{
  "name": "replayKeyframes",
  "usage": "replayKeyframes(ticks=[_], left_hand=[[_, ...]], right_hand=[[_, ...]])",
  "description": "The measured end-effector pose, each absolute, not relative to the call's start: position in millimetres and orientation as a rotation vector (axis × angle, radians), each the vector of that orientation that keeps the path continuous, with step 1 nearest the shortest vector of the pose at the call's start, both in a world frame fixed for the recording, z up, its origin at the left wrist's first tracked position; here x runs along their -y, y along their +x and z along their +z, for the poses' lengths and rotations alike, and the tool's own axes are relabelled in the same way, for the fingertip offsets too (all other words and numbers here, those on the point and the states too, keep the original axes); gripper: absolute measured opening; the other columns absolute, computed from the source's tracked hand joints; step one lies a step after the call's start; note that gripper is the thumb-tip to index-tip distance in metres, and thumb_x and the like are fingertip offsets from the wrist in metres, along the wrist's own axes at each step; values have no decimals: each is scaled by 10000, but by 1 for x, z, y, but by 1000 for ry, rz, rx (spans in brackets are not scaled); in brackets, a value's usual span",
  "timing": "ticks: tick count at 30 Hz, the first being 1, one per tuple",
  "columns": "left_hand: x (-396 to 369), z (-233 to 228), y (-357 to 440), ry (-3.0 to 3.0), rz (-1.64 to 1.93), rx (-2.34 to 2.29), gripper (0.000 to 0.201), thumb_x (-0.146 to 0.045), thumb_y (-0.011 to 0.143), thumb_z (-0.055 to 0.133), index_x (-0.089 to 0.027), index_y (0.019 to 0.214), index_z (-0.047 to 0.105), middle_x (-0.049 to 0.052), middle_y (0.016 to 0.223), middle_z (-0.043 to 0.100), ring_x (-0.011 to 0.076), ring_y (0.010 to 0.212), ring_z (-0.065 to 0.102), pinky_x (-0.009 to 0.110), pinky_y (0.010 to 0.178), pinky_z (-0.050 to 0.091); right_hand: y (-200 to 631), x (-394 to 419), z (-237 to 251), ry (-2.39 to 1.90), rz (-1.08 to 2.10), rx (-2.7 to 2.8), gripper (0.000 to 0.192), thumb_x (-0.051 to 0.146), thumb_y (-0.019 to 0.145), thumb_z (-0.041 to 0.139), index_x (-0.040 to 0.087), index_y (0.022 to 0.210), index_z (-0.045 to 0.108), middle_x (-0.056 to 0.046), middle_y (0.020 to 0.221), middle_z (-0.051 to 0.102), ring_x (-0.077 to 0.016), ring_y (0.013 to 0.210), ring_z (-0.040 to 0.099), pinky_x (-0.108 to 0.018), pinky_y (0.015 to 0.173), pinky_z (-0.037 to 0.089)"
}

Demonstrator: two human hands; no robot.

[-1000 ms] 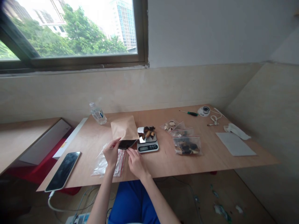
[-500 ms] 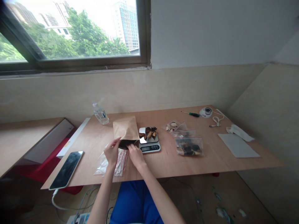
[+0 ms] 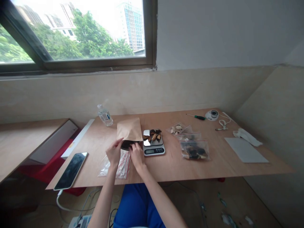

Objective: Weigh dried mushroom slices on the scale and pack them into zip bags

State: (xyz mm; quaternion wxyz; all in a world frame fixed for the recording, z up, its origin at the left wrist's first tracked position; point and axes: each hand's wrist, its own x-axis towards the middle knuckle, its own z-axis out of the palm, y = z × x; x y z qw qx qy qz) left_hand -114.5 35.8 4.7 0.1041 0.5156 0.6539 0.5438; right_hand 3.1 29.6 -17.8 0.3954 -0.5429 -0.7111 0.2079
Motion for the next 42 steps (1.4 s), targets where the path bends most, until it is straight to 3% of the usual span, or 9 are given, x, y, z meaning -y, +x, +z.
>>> replayKeyframes(ticks=[6,10,12,17,25,30,35,39,42], left_hand=[[-55,-1,-153,1560,1627,-2019,246,-365,782,538,-239,914,704,24,891,722,189,805,661,272,737,478],[-73,-4,-191,1589,1423,-2207,265,-322,787,513,-220,940,704,63,837,720,225,759,657,310,707,476],[-73,-4,-202,1627,1377,-2195,257,-297,780,508,-204,918,703,80,865,712,238,805,652,327,743,476],[-27,-13,-186,1766,1365,-2176,347,-300,818,429,-168,1079,615,126,1070,619,269,1011,572,400,889,427],[55,-48,-149,1859,1100,-1958,258,-400,775,525,-236,940,635,65,885,599,249,860,600,409,801,486],[49,-41,-155,1783,1075,-1927,224,-410,784,505,-222,715,604,40,762,599,213,706,606,354,673,502],[54,-3,-131,1726,1118,-1892,238,-426,803,498,-217,707,558,8,658,593,160,548,545,289,542,458],[65,22,-106,1689,1169,-1692,229,-406,824,493,-213,722,562,11,674,598,157,615,567,267,584,466],[67,27,-90,1590,1212,-1565,209,-401,815,519,-208,765,583,28,728,620,171,682,591,266,624,483]], right_hand=[[0,2,-31,-1062,588,1851,301,114,864,379,208,1031,611,-76,1158,536,-189,1087,532,-332,936,447],[-10,20,-38,-1302,539,1851,220,200,827,490,179,1023,588,-106,1079,541,-238,988,551,-396,858,477],[-19,23,-41,-1481,465,1847,298,278,776,581,147,1044,564,-150,1069,543,-289,969,537,-451,810,483],[-32,24,-49,-1615,353,1874,356,288,754,612,141,1067,530,-194,1114,538,-323,963,520,-485,794,467],[-19,26,-46,-1556,402,1827,175,191,797,515,198,970,535,-127,1049,556,-281,931,533,-441,786,468],[-14,31,-38,-1489,513,1780,169,155,828,443,202,954,545,-109,1056,557,-258,935,534,-426,802,462],[-11,41,-19,-1358,729,1550,102,250,852,458,213,884,547,-63,898,599,-231,876,561,-418,821,458],[-6,46,-3,-1243,1107,1270,200,393,856,474,204,880,535,-30,801,618,-168,668,582,-304,639,497],[5,46,5,-1190,1188,1126,242,439,840,494,199,850,524,-18,766,614,-155,660,589,-270,614,488]])
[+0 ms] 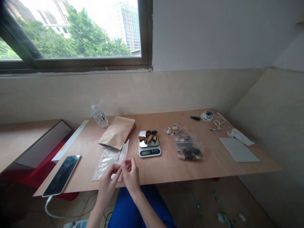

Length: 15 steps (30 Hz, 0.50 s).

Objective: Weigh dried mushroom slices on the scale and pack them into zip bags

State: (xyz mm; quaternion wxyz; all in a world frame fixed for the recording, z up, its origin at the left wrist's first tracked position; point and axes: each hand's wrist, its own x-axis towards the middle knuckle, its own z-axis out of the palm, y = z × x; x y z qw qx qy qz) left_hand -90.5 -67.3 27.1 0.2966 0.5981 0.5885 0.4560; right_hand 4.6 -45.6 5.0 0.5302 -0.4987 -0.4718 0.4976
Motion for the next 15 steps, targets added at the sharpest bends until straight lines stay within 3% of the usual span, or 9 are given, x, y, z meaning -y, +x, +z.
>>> replayKeyframes(ticks=[5,9,15], left_hand=[[63,27,-72,1391,1274,-1469,227,-400,809,539,-181,781,591,31,730,614,166,674,582,275,657,492],[54,34,-65,1234,1461,-1512,223,-388,800,558,-172,748,584,50,835,629,192,841,596,282,748,481],[52,46,-54,1530,1389,-1480,183,-336,796,577,-183,698,604,58,903,613,199,889,580,294,786,449]], right_hand=[[32,40,7,-1164,1161,1099,244,424,826,530,184,784,518,-13,722,601,-146,671,587,-252,636,469],[54,36,6,-1212,1112,1021,270,445,816,536,190,738,493,5,647,572,-137,630,568,-242,608,450],[61,33,26,-1122,1201,1092,277,459,846,491,186,813,525,-18,745,606,-127,648,567,-232,598,447]])
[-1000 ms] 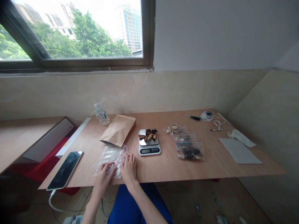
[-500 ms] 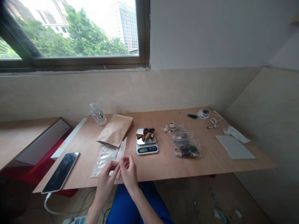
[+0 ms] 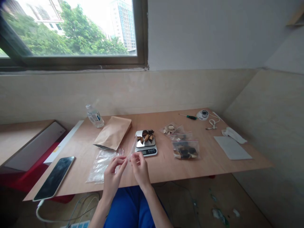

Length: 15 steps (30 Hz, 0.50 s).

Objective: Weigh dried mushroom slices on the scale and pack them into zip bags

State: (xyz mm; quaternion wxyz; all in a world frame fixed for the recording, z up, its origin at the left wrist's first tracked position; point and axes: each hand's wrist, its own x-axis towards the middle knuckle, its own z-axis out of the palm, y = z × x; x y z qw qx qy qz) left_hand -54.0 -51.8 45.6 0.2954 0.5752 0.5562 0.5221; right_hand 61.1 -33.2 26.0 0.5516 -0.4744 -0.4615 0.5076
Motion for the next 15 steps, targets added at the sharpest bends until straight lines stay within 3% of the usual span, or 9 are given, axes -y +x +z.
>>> replayKeyframes(ticks=[4,9,15], left_hand=[[58,45,-51,1613,1361,-1473,167,-319,798,575,-185,713,626,57,876,612,194,845,582,290,758,449],[59,40,-50,1395,1445,-1475,190,-333,798,574,-180,687,592,48,891,631,193,881,591,282,780,446],[49,46,-46,1012,1806,-1520,198,-345,811,543,-175,723,490,59,979,633,185,888,620,314,784,476]], right_hand=[[53,33,36,-1092,1209,1075,247,428,821,552,181,826,537,-16,733,607,-148,691,598,-245,627,463],[52,32,34,-1031,1305,1020,264,417,773,621,170,740,536,-2,650,604,-125,593,577,-236,590,449],[66,34,16,-1103,1287,988,291,433,766,619,177,689,504,26,559,556,-111,526,545,-222,539,414]])
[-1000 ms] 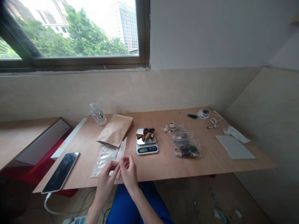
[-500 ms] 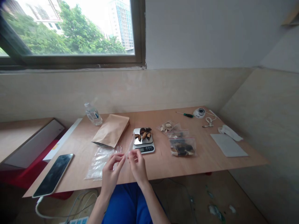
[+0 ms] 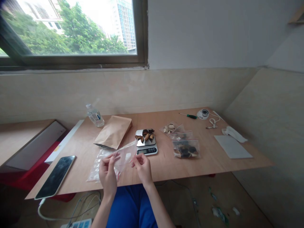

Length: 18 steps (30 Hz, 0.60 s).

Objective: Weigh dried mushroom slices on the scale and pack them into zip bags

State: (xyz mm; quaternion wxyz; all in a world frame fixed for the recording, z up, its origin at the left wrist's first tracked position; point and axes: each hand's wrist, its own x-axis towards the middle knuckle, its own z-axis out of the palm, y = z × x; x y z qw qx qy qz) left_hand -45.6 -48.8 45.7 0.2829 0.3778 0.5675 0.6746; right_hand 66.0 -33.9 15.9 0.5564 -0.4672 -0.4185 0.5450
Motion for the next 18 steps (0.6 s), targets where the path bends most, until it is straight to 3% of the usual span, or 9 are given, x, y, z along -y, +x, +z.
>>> replayKeyframes(ticks=[5,9,13,18], left_hand=[[41,51,-47,1031,1904,-1603,172,-309,839,498,-198,738,414,83,1109,626,189,982,601,349,841,456],[35,44,-50,1135,1804,-1647,202,-292,819,525,-207,690,395,83,1126,624,205,1063,572,356,890,420],[31,38,-48,1153,1690,-1728,216,-289,805,533,-211,659,393,73,1140,624,216,1090,557,341,858,422],[29,39,-40,1184,1638,-1776,215,-295,807,522,-217,665,381,58,1151,626,215,1067,568,317,783,438]], right_hand=[[83,29,1,-1106,1280,1278,259,432,818,543,186,738,531,-3,687,596,-143,657,582,-252,629,448],[98,-4,-8,-1288,735,1433,253,411,873,441,201,906,577,-70,940,592,-201,923,549,-332,805,436],[104,-52,-19,-1572,155,1446,289,398,844,474,184,1013,567,-124,1036,541,-261,1019,481,-437,888,373],[98,-83,-35,-1775,9,1495,281,319,815,504,168,1042,574,-154,1103,498,-284,999,469,-430,835,388]])
